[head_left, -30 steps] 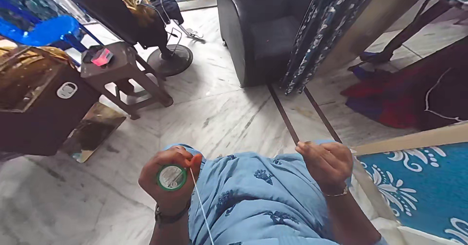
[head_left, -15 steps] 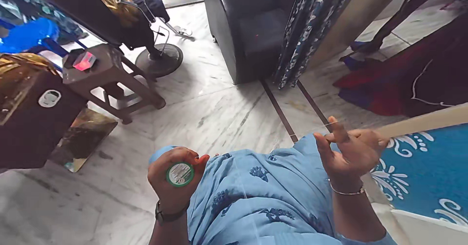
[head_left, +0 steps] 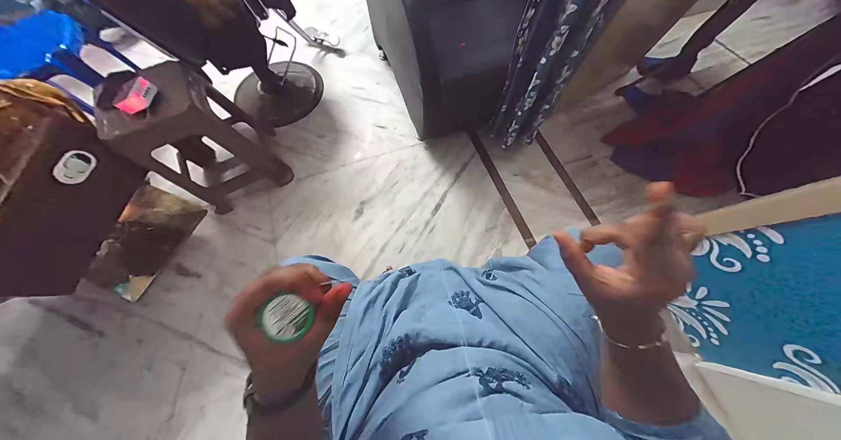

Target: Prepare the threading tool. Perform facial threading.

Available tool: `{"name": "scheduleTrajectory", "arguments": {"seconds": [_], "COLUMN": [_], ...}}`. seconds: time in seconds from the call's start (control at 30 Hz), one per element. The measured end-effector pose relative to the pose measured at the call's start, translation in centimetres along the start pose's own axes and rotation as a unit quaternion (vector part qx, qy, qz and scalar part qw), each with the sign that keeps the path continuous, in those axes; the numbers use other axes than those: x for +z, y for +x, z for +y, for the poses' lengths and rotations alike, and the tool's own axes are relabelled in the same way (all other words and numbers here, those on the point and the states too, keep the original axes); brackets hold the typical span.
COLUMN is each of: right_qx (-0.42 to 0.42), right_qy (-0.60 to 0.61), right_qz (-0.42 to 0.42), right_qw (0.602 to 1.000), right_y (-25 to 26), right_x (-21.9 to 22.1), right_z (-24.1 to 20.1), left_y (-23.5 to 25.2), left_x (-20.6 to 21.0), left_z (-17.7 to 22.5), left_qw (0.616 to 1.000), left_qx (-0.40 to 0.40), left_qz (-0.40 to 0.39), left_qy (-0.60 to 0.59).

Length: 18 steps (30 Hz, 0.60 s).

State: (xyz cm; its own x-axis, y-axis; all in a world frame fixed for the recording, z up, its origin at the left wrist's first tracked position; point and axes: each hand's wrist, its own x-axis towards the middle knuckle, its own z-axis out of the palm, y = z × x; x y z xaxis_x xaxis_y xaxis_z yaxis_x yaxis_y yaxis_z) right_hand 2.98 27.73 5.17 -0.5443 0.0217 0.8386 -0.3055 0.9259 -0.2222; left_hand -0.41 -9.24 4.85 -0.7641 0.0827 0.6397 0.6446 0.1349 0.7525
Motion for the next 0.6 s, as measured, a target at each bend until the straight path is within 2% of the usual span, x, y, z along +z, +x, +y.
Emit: {"name": "scheduleTrajectory", "arguments": {"seconds": [0.1,0.23,0.33,0.4,0.5,0.6], "right_qx": [0.004,0.029,0.022,0.026,0.030,0.037], "right_qy": [0.015,0.013,-0.014,-0.032,-0.042,-0.005], "right_qz": [-0.002,-0.071,-0.124,-0.139,-0.106,-0.064], "right_qw": [1.000,0.997,0.992,0.989,0.993,0.997], "right_y": [0.8,-0.6,-2.2,-2.3,-0.8,0.6], "right_x": [-1.1,2.1,5.4,5.7,3.1,0.4], "right_z": [-0.4,-0.1,0.7,0.8,0.0,-1.0], "left_y": [0.6,-0.4,-1.5,-1.6,-1.1,-0.2], "left_x": [-0.3,1.5,2.2,2.1,0.2,-2.1], "left_z": [1.0,-4.5,-7.7,-7.3,-4.0,-1.1], "left_qw": [0.999,0.981,0.939,0.937,0.985,0.996], "left_qx": [0.006,-0.093,-0.186,-0.168,-0.082,-0.028], "left_qz": [0.019,0.067,0.085,0.080,0.071,0.027], "left_qy": [0.031,0.158,0.278,0.297,0.130,-0.077]}}
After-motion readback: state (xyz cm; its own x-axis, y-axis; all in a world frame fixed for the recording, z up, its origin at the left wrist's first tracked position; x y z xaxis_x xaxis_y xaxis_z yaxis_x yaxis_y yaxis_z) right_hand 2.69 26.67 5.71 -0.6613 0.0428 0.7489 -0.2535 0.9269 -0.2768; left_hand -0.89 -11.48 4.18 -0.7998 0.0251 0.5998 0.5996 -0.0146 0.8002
